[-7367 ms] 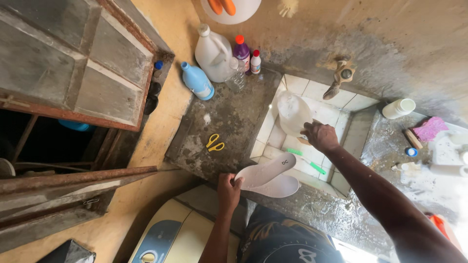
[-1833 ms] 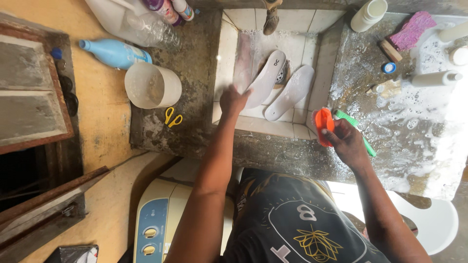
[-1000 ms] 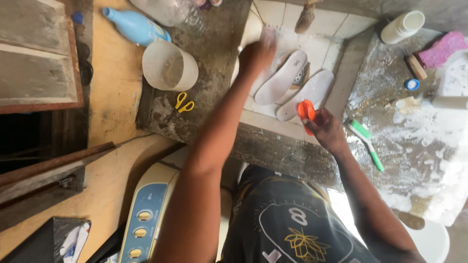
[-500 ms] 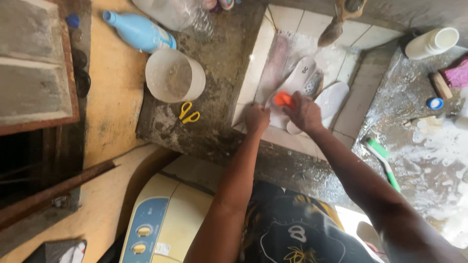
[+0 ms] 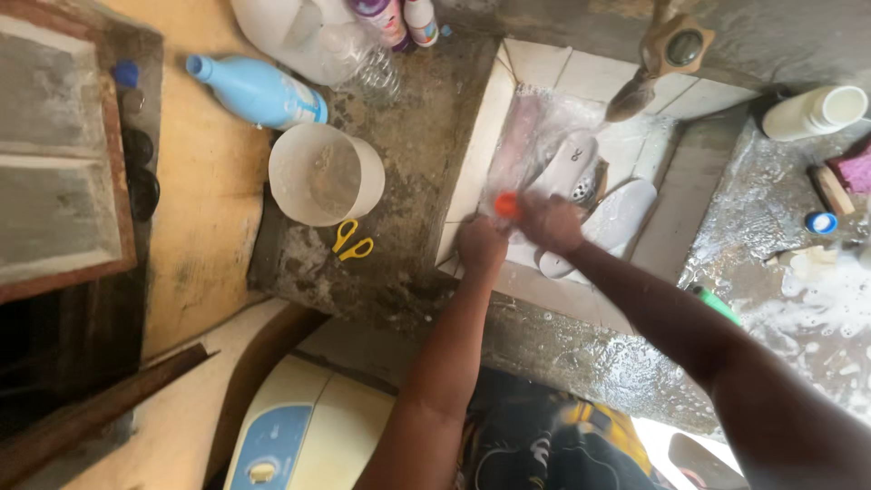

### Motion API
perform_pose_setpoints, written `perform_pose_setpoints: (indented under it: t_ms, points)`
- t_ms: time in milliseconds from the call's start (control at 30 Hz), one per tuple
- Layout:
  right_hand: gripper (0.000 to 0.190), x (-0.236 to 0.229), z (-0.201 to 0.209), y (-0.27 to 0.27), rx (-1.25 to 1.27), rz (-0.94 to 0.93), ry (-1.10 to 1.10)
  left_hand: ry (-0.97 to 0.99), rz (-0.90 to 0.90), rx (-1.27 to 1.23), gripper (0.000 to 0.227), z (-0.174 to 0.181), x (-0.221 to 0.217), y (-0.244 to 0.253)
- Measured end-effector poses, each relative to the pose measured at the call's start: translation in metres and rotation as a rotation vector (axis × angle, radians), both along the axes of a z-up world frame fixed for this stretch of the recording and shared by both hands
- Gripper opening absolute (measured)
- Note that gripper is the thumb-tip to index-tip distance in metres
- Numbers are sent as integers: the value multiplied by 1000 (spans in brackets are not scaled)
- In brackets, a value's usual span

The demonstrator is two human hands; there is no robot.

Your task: The person cleans shoe insoles by scrubbing them with a brush and soap in a sink and on a concrete surface, then rinsing them under running water.

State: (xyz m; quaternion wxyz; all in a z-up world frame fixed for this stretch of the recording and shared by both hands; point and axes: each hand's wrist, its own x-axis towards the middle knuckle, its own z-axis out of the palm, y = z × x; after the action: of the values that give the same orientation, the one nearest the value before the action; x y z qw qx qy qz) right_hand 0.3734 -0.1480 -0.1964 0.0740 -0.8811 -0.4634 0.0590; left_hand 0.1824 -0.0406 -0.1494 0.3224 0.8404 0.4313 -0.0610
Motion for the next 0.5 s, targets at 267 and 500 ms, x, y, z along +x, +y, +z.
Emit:
perform_pose_setpoints:
  t_ms: [267, 500]
  points:
    - [58, -79, -77, -38, -298, 120, -260, -83, 81, -81, 44, 19, -12, -9]
    - [68, 20, -79, -38, -24, -244, -98, 6, 78, -174, 41, 10, -16, -6]
